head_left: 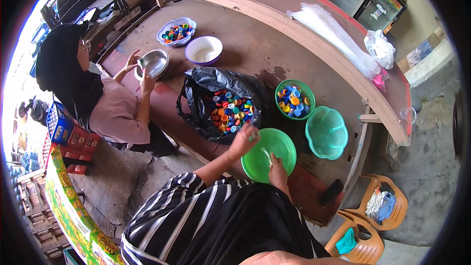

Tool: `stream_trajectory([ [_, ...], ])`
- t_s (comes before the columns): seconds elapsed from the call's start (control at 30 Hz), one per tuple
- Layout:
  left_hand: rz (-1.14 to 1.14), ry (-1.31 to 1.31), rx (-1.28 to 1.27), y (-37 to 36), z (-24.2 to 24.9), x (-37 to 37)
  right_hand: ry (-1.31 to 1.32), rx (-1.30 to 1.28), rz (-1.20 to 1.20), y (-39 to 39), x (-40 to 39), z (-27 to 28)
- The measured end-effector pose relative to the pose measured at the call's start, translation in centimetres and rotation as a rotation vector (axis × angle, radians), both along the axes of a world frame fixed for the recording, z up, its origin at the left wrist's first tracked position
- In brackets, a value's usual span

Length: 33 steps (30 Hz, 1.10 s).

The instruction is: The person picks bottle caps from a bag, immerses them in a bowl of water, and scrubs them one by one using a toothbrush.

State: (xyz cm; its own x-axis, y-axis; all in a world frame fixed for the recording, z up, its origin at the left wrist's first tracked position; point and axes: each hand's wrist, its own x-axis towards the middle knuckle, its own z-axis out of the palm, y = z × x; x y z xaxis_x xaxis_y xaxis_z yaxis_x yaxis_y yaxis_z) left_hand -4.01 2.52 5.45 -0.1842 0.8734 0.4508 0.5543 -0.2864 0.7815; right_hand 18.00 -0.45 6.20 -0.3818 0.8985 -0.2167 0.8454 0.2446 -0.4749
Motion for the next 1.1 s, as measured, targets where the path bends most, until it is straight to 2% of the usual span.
stream_trajectory([
  [0.07, -0.151, -0.035, -0.203, -2.1, -0.9, 2.7, -0.115, -0.015, 0.031, 0.4, 0.9, -0.7],
  [0.1, -0.194, 0.066, -0.16, -2.8, -1.9, 3.7, -0.098, -0.032, 0.041, 0.5, 1.2, -0.9],
  [0.17, -0.228, 0.102, -0.384, -3.5, -3.3, 4.9, -0.064, -0.066, 0.073, 0.8, 1.4, -1.1],
  [0.27, -0.206, 0.268, -0.376, -3.1, -6.2, 5.3, -0.064, 0.023, -0.001, 0.6, 0.8, -1.2],
  [0.37, -0.21, 0.283, -0.512, -2.3, -4.9, 5.4, -0.115, -0.061, -0.044, -0.2, 0.4, 1.9],
  [0.47, -0.197, 0.21, -0.62, -1.5, -5.8, 5.4, 0.0, 0.003, 0.007, -1.5, 0.9, 2.8],
  [0.5, -0.217, 0.208, -0.59, -1.7, -6.2, 5.5, 0.025, 0.017, 0.04, -1.6, 1.2, 3.0],
  [0.63, -0.235, 0.178, -0.481, -1.5, -6.8, 5.9, -0.082, 0.048, -0.081, -1.3, 1.5, 3.1],
  [0.73, -0.218, 0.133, -0.451, -2.2, -6.4, 5.8, 0.029, 0.022, -0.029, -1.7, 0.9, 4.3],
  [0.83, -0.219, 0.04, -0.418, -2.0, -6.3, 6.0, -0.041, 0.033, -0.085, -1.2, 0.9, 3.3],
  [0.9, -0.195, -0.022, -0.398, -2.3, -6.4, 5.9, -0.064, 0.129, -0.053, -0.7, 1.1, 2.0],
  [0.97, -0.181, -0.085, -0.446, -2.6, -6.4, 5.7, -0.079, 0.159, -0.033, -1.0, 1.1, 0.6],
  [1.1, -0.15, -0.088, -0.457, -2.5, -6.5, 5.7, -0.085, 0.125, -0.05, -1.1, 0.8, 1.2],
])
